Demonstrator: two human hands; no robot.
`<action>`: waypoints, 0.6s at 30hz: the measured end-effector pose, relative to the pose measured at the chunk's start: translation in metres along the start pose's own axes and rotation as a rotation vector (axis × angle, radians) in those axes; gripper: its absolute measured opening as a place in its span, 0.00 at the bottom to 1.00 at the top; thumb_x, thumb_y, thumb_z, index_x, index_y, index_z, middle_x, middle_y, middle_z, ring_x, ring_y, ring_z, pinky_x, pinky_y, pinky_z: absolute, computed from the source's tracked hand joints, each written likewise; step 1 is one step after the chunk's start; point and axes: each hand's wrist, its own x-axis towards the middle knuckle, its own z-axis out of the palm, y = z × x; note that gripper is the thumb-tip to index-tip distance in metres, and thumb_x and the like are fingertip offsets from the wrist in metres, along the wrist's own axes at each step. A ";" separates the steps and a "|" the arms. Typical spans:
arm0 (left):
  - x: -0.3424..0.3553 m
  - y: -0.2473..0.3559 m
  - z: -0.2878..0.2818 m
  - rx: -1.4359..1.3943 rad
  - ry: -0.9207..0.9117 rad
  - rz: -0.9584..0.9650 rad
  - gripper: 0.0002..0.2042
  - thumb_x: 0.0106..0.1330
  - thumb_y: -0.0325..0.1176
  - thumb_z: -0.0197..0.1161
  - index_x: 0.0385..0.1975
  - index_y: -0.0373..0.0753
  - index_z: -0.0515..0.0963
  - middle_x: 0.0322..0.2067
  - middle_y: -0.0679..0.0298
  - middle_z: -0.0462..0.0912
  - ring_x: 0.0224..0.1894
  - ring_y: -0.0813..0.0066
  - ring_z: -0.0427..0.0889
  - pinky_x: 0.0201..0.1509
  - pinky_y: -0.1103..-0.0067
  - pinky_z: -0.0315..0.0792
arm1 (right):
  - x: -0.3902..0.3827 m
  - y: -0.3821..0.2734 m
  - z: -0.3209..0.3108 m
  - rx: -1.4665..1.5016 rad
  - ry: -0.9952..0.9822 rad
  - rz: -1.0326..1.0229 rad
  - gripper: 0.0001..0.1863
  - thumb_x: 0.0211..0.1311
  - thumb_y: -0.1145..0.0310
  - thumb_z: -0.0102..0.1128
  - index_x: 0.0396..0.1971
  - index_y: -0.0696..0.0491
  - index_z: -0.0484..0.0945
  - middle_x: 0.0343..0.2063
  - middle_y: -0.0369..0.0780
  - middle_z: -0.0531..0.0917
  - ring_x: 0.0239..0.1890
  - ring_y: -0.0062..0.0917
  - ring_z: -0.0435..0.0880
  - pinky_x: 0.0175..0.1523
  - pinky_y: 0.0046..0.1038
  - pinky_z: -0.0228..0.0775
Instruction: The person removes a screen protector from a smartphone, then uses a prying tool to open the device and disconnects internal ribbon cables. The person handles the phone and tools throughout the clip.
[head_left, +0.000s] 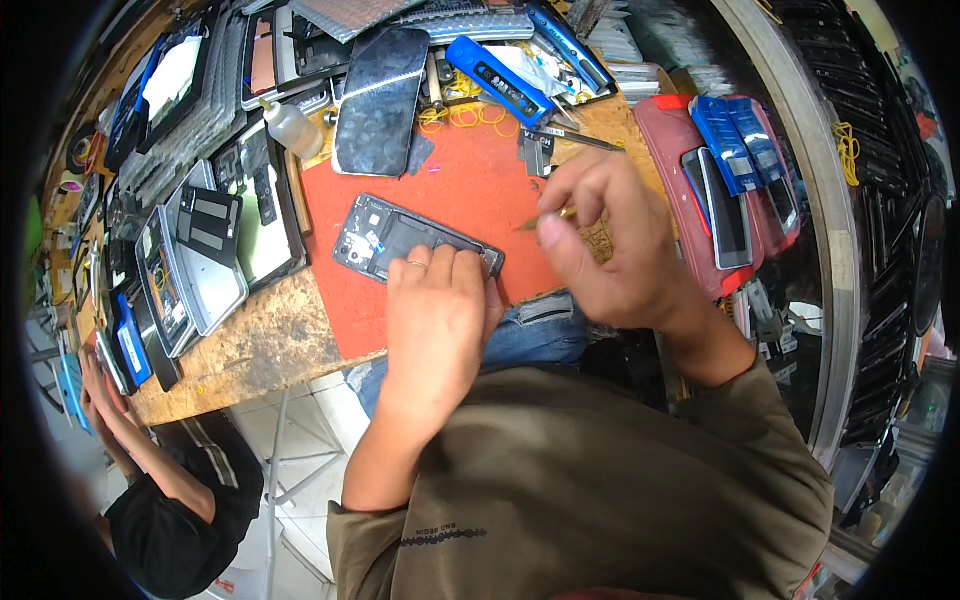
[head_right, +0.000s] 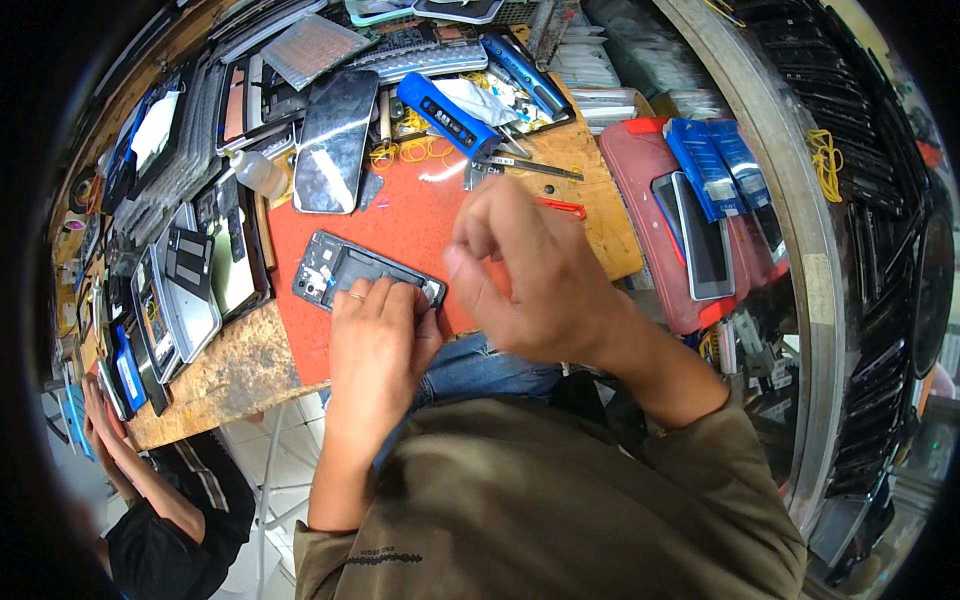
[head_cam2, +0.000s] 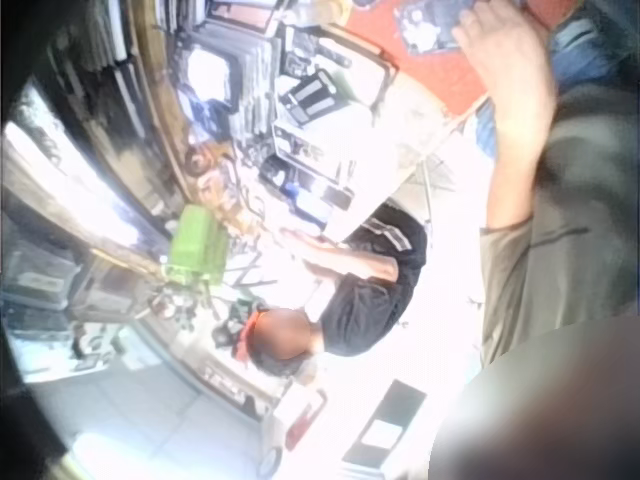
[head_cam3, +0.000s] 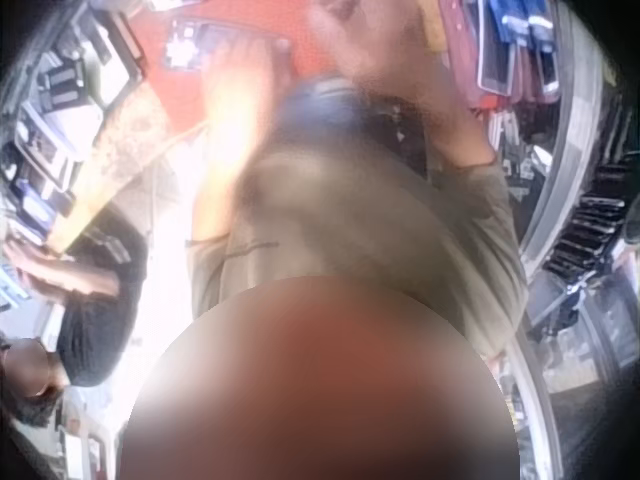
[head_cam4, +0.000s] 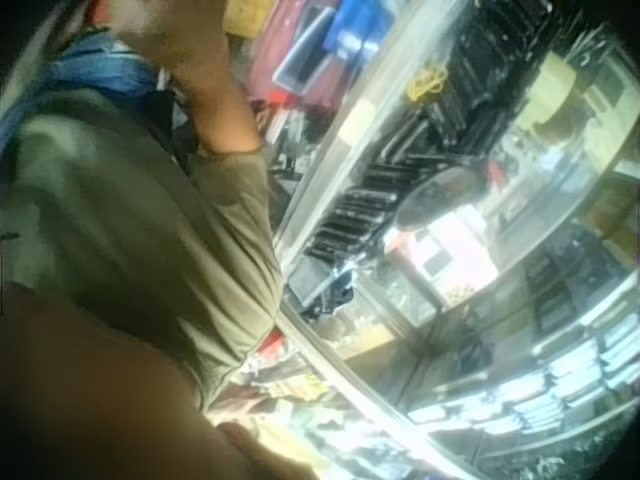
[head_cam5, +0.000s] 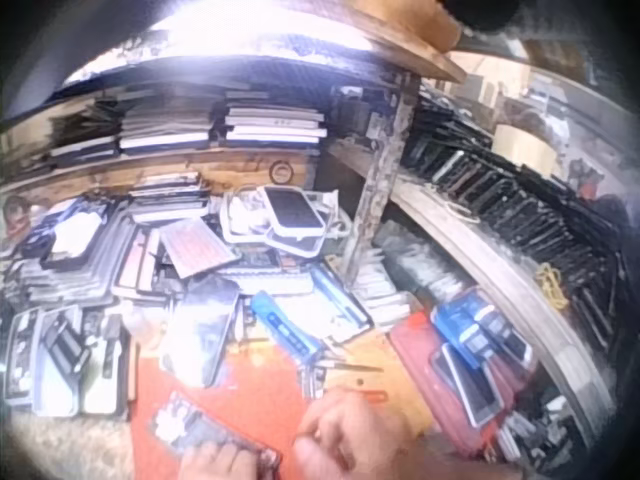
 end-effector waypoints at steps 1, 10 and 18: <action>-0.003 -0.005 -0.003 -0.080 -0.007 0.007 0.09 0.56 0.27 0.72 0.32 0.37 0.77 0.30 0.57 0.79 0.38 0.54 0.78 0.45 0.61 0.69 | 0.001 0.003 -0.001 -0.105 0.028 0.061 0.10 0.67 0.80 0.62 0.39 0.59 0.69 0.32 0.43 0.78 0.34 0.42 0.84 0.38 0.41 0.76; -0.055 -0.158 -0.109 0.237 0.600 -0.512 0.04 0.69 0.25 0.68 0.40 0.33 0.83 0.35 0.63 0.86 0.36 0.77 0.81 0.46 0.76 0.77 | -0.012 0.000 0.005 -0.109 -0.190 -0.024 0.12 0.65 0.82 0.65 0.38 0.56 0.69 0.30 0.43 0.80 0.32 0.41 0.85 0.36 0.39 0.75; -0.069 -0.204 -0.156 0.506 0.397 -0.456 0.10 0.74 0.31 0.68 0.51 0.37 0.86 0.48 0.56 0.85 0.52 0.60 0.83 0.56 0.67 0.76 | -0.014 -0.001 0.026 0.026 -0.264 -0.017 0.13 0.61 0.80 0.65 0.40 0.55 0.70 0.31 0.43 0.80 0.37 0.44 0.86 0.40 0.43 0.77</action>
